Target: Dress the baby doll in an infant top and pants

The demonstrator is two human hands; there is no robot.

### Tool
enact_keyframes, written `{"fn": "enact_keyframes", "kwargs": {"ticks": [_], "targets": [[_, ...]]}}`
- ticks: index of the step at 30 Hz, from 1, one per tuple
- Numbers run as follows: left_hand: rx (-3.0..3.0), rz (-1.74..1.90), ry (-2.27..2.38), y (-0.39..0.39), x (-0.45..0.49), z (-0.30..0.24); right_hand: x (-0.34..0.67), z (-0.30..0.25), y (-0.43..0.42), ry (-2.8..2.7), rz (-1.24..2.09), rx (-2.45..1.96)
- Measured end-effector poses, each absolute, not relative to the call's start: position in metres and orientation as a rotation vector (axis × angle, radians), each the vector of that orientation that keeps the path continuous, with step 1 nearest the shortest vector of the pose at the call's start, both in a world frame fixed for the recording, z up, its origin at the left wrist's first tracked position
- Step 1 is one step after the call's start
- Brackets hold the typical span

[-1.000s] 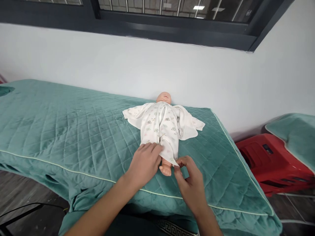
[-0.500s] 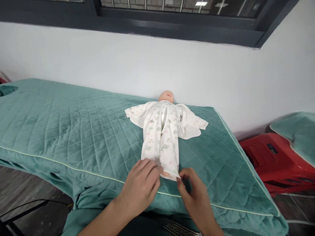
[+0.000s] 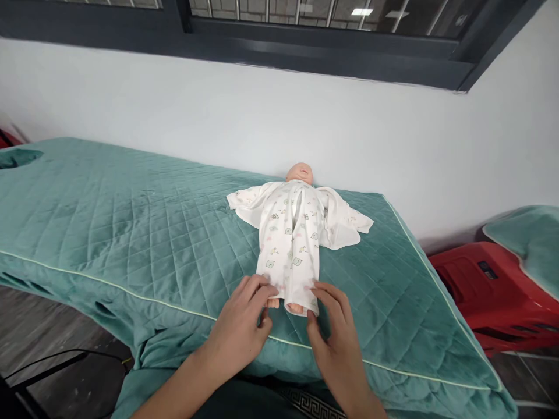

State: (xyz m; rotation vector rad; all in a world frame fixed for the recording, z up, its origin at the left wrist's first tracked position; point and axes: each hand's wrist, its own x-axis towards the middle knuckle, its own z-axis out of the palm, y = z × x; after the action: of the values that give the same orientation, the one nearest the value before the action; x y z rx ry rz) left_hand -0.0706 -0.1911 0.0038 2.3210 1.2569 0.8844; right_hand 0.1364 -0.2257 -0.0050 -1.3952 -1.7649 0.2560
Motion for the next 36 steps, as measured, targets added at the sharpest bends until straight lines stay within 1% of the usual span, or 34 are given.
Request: {"fn": "enact_keyframes", "kwargs": {"ticks": [7, 13, 17, 20, 21, 24, 27, 30, 32, 36], "targets": [[2.290, 0.791, 1.093, -0.182, -0.082, 0.012, 0.121, 0.003, -0.223, -1.867, 0.273, -1.295], [2.229, 0.842, 1.069, -0.181, -0.091, 0.010, 0.127, 0.007, -0.215, -1.916, 0.365, -1.283], [2.158, 0.835, 1.050, -0.184, -0.102, 0.021, 0.137, 0.011, -0.206, -1.941, 0.464, -1.263], [2.101, 0.835, 0.993, -0.169, -0.119, 0.027, 0.150, 0.019, -0.188, -1.907, 0.488, -1.273], [2.056, 0.900, 1.011, -0.157, -0.125, 0.027, 0.154, 0.023, -0.177, -1.863, 0.482, -1.284], [1.809, 1.274, 1.225, -0.102, -0.132, 0.023, 0.166, 0.036, -0.130, -1.612, 0.471, -1.339], [1.749, 1.425, 1.360, -0.030, -0.114, 0.018, 0.174, 0.047, -0.059, -1.374, 0.479, -1.343], [1.878, 1.389, 1.304, 0.042, -0.078, 0.020, 0.181, 0.048, 0.019, -1.316, 0.429, -1.331], [1.906, 1.395, 1.361, 0.083, -0.054, 0.023, 0.186, 0.042, 0.064, -1.319, 0.413, -1.376], [1.991, 1.197, 1.353, 0.138, -0.022, 0.026, 0.196, 0.020, 0.111, -1.372, 0.479, -1.442]]}}
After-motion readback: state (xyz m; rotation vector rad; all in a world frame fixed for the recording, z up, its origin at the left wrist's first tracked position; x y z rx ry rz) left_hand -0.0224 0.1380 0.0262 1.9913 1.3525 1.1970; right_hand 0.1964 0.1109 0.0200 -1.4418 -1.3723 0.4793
